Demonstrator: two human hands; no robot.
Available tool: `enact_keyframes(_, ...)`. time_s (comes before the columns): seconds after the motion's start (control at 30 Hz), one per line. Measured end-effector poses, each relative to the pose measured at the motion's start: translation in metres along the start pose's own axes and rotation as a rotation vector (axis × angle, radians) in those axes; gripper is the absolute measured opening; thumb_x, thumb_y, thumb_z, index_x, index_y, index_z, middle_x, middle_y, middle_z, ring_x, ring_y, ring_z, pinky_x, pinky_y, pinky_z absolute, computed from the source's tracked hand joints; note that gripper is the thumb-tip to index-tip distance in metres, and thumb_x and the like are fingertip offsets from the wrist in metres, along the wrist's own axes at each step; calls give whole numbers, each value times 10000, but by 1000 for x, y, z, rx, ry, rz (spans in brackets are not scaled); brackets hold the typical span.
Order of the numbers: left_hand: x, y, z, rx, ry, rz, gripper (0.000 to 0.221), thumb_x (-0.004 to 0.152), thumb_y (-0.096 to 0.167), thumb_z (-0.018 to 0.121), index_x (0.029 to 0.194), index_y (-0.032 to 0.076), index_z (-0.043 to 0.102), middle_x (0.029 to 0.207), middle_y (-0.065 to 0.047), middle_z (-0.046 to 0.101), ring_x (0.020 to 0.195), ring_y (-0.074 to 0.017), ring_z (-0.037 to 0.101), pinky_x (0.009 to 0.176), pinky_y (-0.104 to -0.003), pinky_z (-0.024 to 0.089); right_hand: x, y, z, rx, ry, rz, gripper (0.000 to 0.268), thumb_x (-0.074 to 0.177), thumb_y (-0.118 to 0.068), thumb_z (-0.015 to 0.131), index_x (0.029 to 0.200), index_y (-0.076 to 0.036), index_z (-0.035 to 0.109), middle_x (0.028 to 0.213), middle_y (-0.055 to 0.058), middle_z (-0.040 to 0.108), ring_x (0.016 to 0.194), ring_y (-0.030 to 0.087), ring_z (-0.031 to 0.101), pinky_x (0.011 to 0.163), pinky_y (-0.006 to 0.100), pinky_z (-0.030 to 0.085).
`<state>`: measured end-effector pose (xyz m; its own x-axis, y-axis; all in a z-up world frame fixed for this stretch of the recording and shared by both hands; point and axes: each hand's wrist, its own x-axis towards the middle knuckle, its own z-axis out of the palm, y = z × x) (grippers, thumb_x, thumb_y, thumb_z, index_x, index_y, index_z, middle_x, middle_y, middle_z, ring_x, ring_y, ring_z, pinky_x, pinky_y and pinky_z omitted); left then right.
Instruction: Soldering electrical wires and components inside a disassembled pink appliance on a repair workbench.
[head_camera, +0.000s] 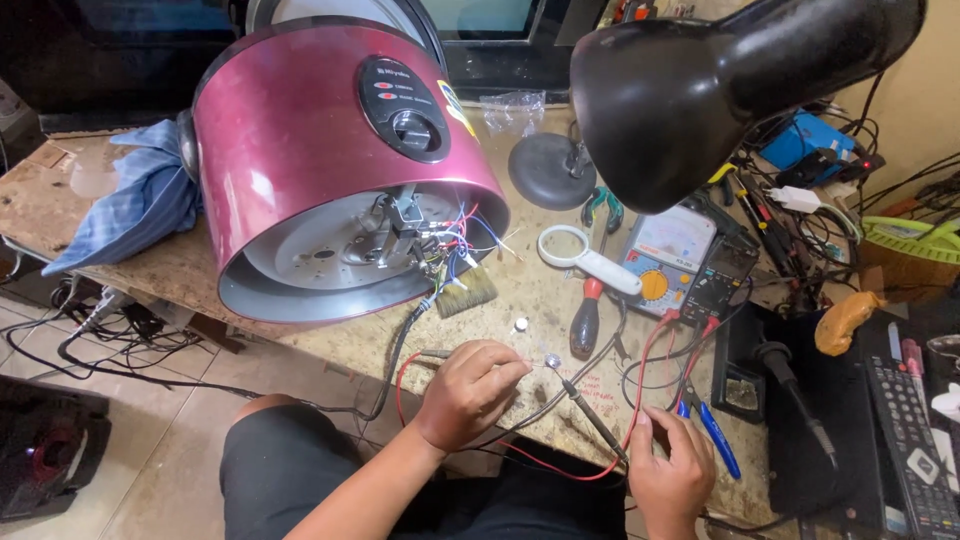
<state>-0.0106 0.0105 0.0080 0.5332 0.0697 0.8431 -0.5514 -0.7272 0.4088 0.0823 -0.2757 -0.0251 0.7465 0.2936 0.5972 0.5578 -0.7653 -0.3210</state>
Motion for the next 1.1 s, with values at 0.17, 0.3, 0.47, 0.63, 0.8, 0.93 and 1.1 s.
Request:
enact_keyframes(0.17,1,1,0,6,-7,-5,163,974,1,636,1136,14,622,1022,-161,666,883,-328,656,781,-445,545,2,-1,-2,15,11,-43,94,943,-63,722,1003,-59,794,981,81,772,895,267,715,853,415,558)
enact_keyframes(0.3,-1,1,1,1,-11,-8,151,989,18,632,1139,17,625,1030,-155,672,894,-325,663,782,-441,548,2,-3,-4,24,13,-36,109,940,-52,722,1021,-59,793,1005,90,774,934,281,717,862,417,564)
enact_keyframes(0.47,-1,0,1,-2,-18,-16,150,984,16,635,1133,6,636,1042,-162,674,901,-334,656,807,-448,549,3,-2,-3,28,15,-60,101,922,-53,732,1005,-78,782,994,58,779,941,264,722,916,417,549)
enact_keyframes(0.63,0,0,1,7,-15,-19,140,990,19,632,1129,14,639,1034,-149,675,894,-324,658,791,-437,543,4,-4,-4,31,19,-62,100,926,-43,723,1001,-74,781,993,63,778,937,261,722,902,413,552)
enact_keyframes(0.8,-1,-1,2,-2,-7,-15,143,985,18,647,1127,12,633,1022,-152,670,886,-326,661,771,-442,543,4,-5,-6,60,-10,-27,106,940,-35,715,1015,-51,788,997,86,779,932,264,726,863,403,573)
enact_keyframes(0.93,0,0,1,-11,-8,-11,147,987,14,640,1133,10,631,1029,-155,673,889,-327,661,776,-439,543,3,-2,-4,61,-4,-27,120,924,-33,706,1009,-62,785,993,81,777,931,266,722,882,406,565)
enact_keyframes(1.1,1,0,1,-2,-9,-10,154,970,-1,661,1122,5,637,1024,-157,676,891,-323,662,782,-441,553,5,-6,-6,53,-1,-31,98,929,-42,721,1001,-53,787,982,90,778,913,266,724,844,398,579)
